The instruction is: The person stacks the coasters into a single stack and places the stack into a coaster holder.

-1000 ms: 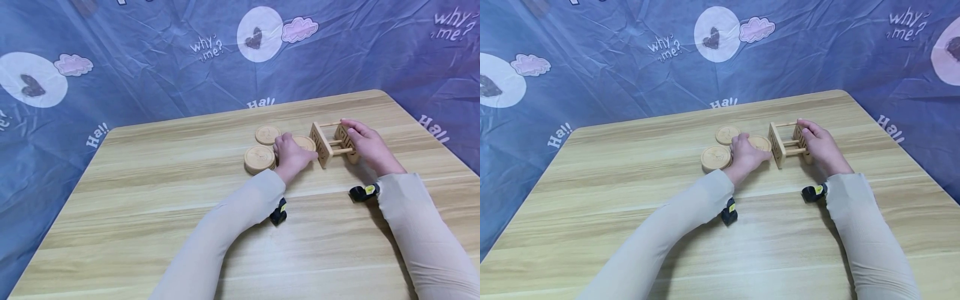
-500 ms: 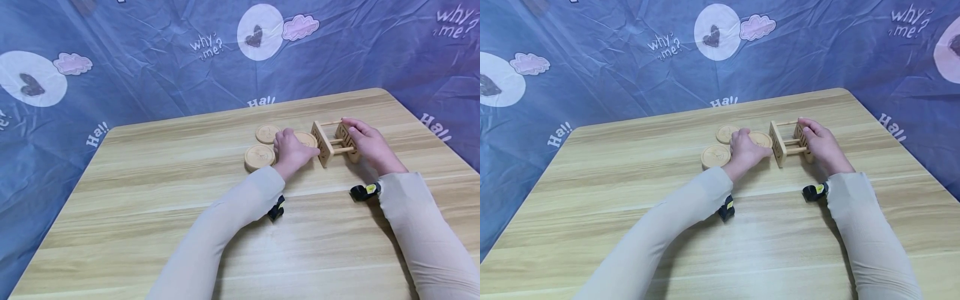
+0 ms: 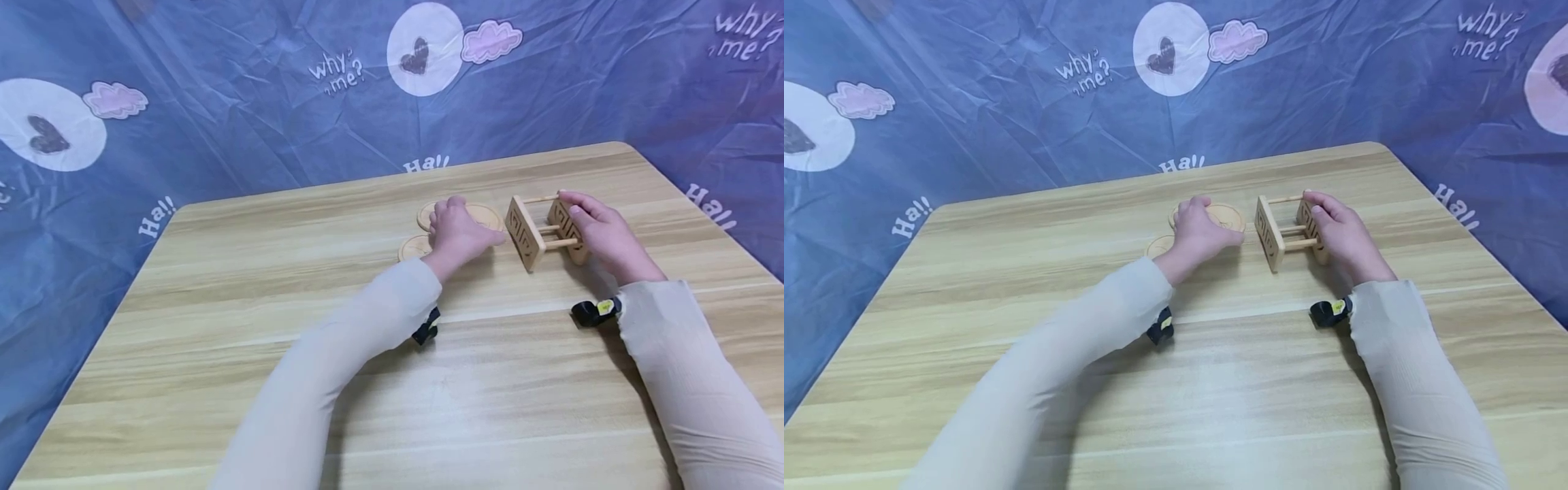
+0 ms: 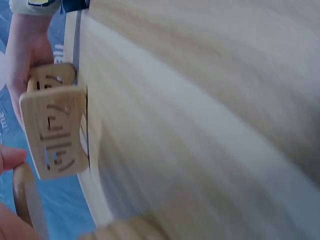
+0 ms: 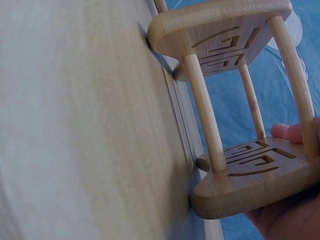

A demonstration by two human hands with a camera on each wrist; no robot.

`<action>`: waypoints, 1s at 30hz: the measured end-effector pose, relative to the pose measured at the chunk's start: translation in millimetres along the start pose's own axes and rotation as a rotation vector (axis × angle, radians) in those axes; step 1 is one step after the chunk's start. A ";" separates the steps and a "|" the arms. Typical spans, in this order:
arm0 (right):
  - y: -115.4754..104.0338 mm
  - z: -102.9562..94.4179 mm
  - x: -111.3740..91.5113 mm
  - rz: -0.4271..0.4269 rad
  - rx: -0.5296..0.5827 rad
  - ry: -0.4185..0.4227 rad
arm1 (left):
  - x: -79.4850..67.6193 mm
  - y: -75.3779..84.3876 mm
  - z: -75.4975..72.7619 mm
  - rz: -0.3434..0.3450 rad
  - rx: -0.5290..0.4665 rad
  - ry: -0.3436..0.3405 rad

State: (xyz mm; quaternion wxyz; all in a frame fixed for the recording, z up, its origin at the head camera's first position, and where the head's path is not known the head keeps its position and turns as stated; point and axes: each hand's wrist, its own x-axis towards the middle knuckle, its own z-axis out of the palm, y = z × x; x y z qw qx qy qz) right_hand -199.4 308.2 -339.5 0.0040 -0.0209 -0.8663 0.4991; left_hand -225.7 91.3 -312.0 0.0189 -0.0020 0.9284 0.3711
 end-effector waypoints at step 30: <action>0.0 0.4 1.2 0.016 0.027 -0.007 | 31.0 -81.6 -73.9 0.335 0.007 -0.345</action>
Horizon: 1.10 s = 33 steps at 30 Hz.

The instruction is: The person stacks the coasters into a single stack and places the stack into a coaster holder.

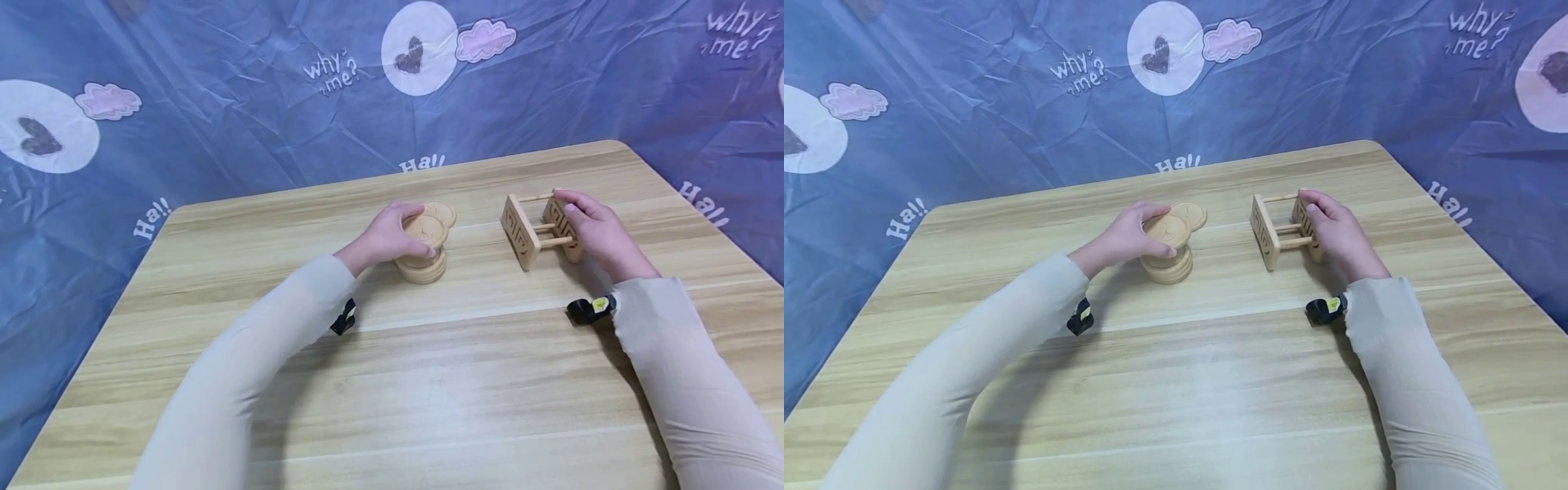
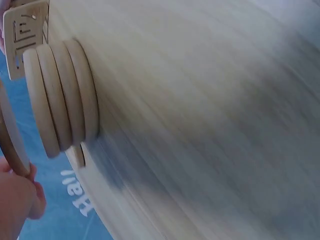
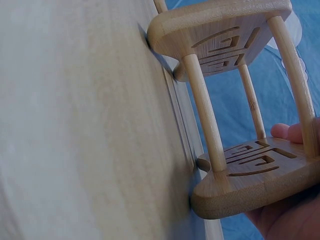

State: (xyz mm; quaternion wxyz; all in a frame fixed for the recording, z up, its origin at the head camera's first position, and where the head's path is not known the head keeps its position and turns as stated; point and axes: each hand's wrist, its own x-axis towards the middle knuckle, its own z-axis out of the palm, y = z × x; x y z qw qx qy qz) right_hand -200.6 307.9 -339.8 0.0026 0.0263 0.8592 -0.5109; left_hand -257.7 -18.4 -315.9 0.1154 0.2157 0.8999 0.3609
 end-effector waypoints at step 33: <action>0.1 -0.4 -2.3 0.005 0.008 0.003 | -9.5 -12.8 4.8 0.043 0.004 -0.082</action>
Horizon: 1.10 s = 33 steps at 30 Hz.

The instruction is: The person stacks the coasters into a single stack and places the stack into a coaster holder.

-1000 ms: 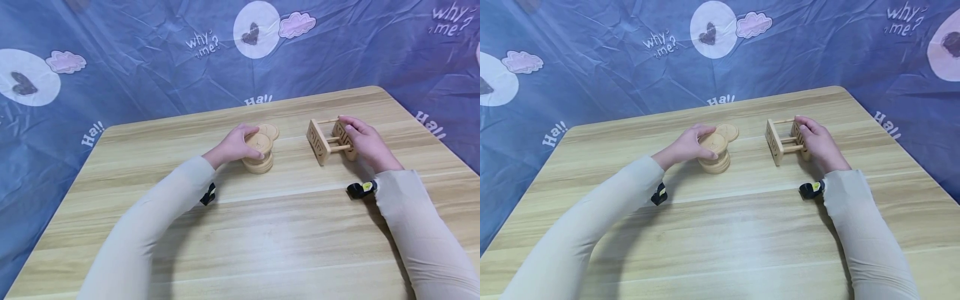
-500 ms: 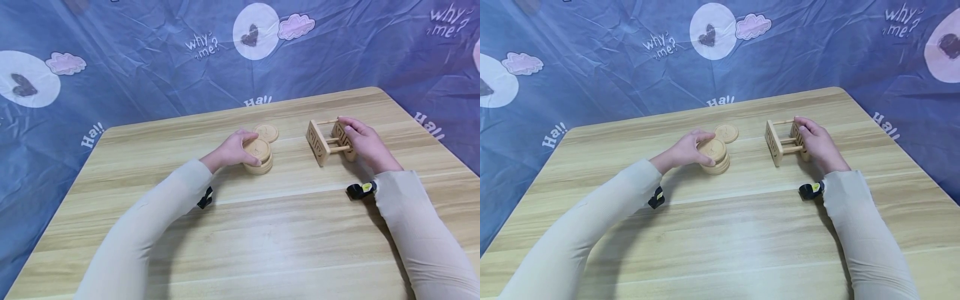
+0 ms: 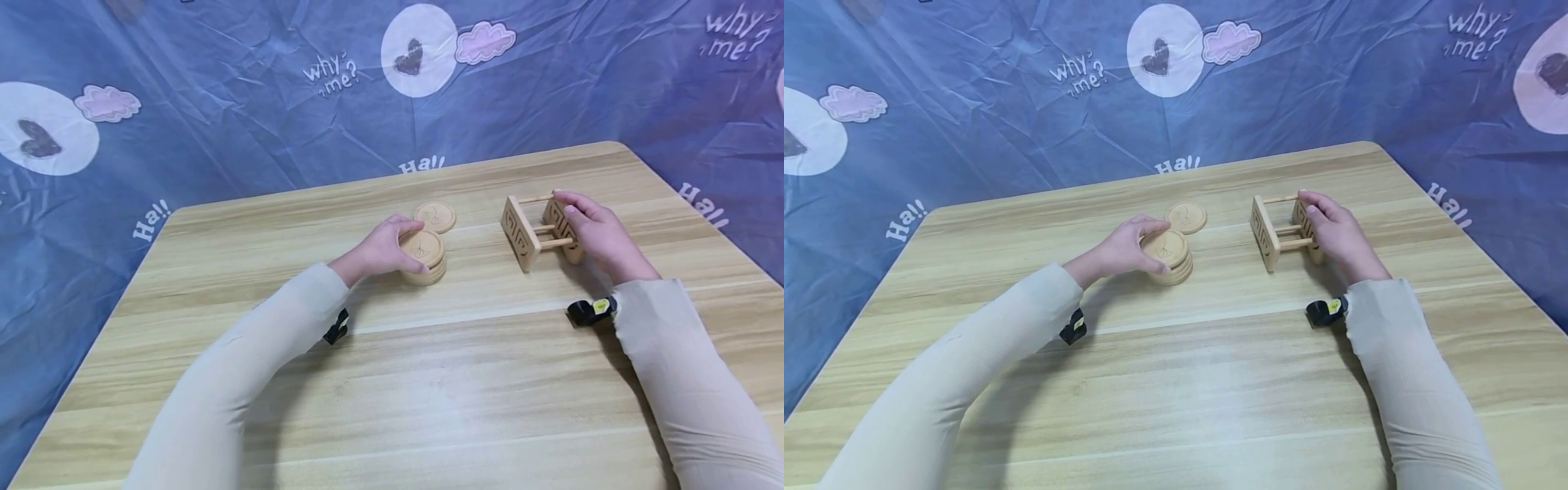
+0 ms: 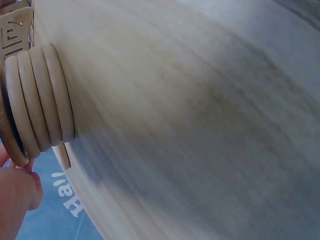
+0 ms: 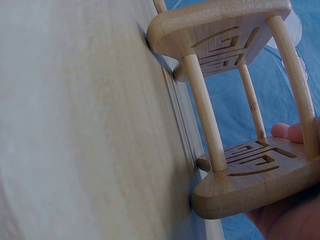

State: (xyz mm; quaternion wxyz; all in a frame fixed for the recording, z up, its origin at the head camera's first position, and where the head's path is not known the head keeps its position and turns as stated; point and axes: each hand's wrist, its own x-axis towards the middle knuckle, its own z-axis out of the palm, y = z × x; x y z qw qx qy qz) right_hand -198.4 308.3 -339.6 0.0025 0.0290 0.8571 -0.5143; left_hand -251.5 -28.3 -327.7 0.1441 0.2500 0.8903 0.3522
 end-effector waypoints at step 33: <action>-0.2 0.1 1.3 0.005 0.003 0.010 | 14.5 -18.3 -27.4 -0.148 -0.219 0.149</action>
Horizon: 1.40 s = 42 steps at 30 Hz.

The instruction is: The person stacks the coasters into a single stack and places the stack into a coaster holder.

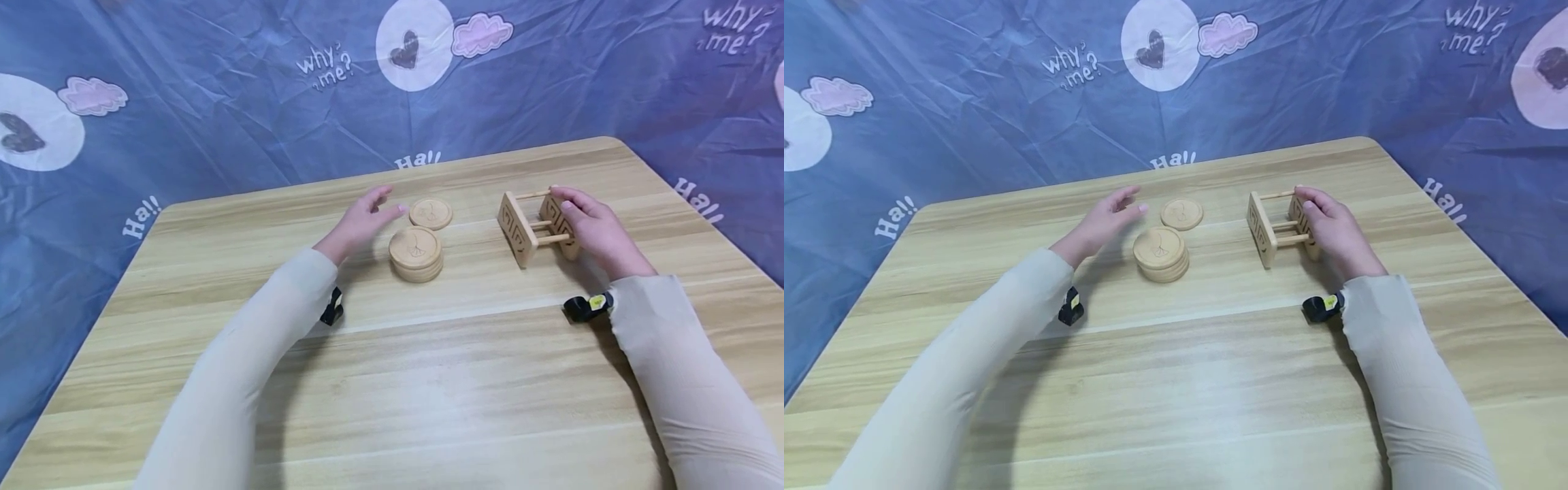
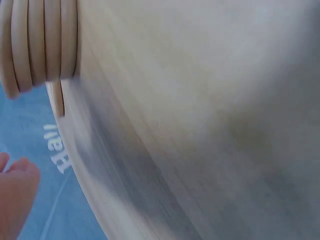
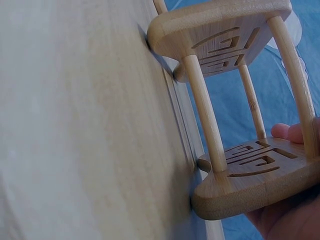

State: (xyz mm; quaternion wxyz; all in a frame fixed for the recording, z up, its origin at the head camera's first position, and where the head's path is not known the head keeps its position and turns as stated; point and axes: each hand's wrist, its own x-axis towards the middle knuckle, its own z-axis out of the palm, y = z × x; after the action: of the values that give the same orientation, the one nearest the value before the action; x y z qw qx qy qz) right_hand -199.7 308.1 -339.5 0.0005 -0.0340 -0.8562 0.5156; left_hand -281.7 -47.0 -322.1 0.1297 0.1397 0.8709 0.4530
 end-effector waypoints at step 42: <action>-2.6 1.3 -4.9 0.017 0.031 0.005 | 53.9 -7.5 24.1 0.034 0.181 -0.124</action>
State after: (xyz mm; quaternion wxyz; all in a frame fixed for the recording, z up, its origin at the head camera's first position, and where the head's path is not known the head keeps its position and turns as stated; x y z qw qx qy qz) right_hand -195.0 305.5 -337.7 -0.0010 -0.0426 -0.8478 0.5286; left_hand -324.2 -13.5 -347.1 0.1624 0.1931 0.8960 0.3653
